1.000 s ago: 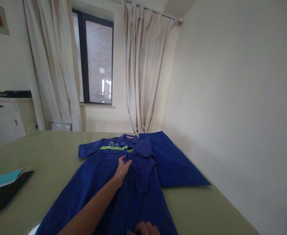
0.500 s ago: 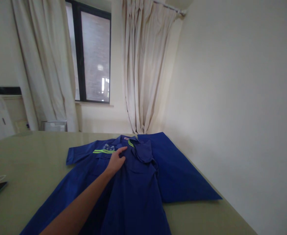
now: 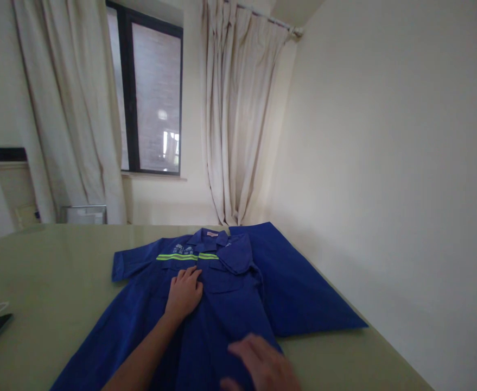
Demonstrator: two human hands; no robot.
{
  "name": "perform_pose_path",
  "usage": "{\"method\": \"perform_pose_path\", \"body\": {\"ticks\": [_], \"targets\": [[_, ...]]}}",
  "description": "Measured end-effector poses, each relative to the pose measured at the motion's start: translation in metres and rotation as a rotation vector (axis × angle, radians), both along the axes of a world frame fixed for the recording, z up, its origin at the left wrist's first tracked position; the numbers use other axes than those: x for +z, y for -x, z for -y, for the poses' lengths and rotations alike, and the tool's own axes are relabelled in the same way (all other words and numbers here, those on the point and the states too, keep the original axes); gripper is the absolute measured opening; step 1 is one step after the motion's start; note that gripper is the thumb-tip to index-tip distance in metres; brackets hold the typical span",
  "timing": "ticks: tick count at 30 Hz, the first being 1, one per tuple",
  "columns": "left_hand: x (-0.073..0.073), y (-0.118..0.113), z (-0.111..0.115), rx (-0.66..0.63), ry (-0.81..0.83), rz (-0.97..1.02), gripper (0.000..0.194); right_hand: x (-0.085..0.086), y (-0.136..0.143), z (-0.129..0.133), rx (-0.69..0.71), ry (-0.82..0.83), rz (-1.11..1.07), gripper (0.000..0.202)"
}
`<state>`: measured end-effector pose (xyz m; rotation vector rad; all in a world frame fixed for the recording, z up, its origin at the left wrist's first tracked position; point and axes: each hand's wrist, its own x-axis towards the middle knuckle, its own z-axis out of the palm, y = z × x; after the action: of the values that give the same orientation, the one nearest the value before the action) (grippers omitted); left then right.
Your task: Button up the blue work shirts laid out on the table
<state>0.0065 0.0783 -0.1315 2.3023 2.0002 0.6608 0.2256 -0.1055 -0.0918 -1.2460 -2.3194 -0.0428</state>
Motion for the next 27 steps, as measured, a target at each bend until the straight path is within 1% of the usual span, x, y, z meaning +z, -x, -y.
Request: {"method": "perform_pose_path", "body": {"ticks": [2, 4, 5, 7, 9, 11, 13, 15, 17, 19, 20, 21, 22, 23, 24, 25, 26, 27], "targets": [[0.000, -0.001, 0.000, 0.004, -0.006, 0.004, 0.045, 0.018, 0.000, -0.049, -0.175, 0.084, -0.042, 0.023], [-0.002, -0.001, 0.001, 0.006, -0.014, 0.009, 0.045, 0.029, 0.003, -0.098, -0.299, 0.097, 0.001, 0.026], [-0.002, -0.001, 0.001, 0.006, -0.019, 0.012, 0.044, 0.031, 0.005, -0.120, -0.379, 0.101, 0.040, 0.030], [-0.004, 0.000, 0.002, 0.004, -0.029, 0.014, 0.044, 0.028, 0.009, -0.159, -0.492, 0.150, 0.102, 0.034], [-0.005, 0.000, 0.002, -0.002, -0.036, 0.018, 0.043, 0.024, 0.006, -0.187, -0.556, 0.206, 0.103, 0.025], [-0.006, 0.000, 0.002, -0.006, -0.041, 0.034, 0.042, 0.025, -0.007, -0.207, -0.635, 0.227, 0.055, 0.020], [-0.006, 0.001, 0.001, -0.006, -0.046, 0.049, 0.041, 0.033, -0.033, -0.218, -0.778, 0.226, -0.020, 0.032], [-0.006, 0.000, 0.001, -0.005, -0.050, 0.048, 0.041, 0.042, -0.069, -0.221, -0.938, 0.248, -0.095, 0.042], [-0.006, 0.000, 0.001, -0.004, -0.052, 0.038, 0.041, 0.045, -0.107, -0.215, -1.041, 0.271, -0.153, 0.048], [-0.007, -0.001, 0.001, -0.004, -0.052, 0.035, 0.041, 0.040, -0.135, -0.202, -1.099, 0.274, -0.194, 0.052], [-0.007, -0.001, 0.001, -0.004, -0.054, 0.036, 0.040, 0.036, -0.143, -0.192, -1.092, 0.272, -0.209, 0.052], [-0.007, -0.001, 0.001, -0.004, -0.056, 0.039, 0.040, 0.029, -0.147, -0.182, -1.043, 0.280, -0.231, 0.048], [-0.006, -0.001, 0.000, -0.005, -0.059, 0.042, 0.039, 0.022, -0.146, -0.170, -0.953, 0.303, -0.260, 0.041], [-0.006, -0.001, 0.000, -0.007, -0.063, 0.045, 0.038, 0.015, -0.141, -0.157, -0.830, 0.339, -0.292, 0.035], [-0.005, -0.001, 0.000, -0.012, -0.067, 0.048, 0.037, 0.009, -0.133, -0.144, -0.685, 0.390, -0.322, 0.032], [-0.002, -0.001, 0.000, -0.023, -0.073, 0.049, 0.036, 0.003, -0.122, -0.131, -0.553, 0.444, -0.334, 0.034], [0.001, -0.001, 0.000, -0.042, -0.078, 0.048, 0.035, -0.002, -0.111, -0.118, -0.456, 0.485, -0.312, 0.036], [0.005, -0.001, 0.000, -0.069, -0.084, 0.044, 0.034, -0.005, -0.100, -0.106, -0.397, 0.517, -0.253, 0.035]]}}
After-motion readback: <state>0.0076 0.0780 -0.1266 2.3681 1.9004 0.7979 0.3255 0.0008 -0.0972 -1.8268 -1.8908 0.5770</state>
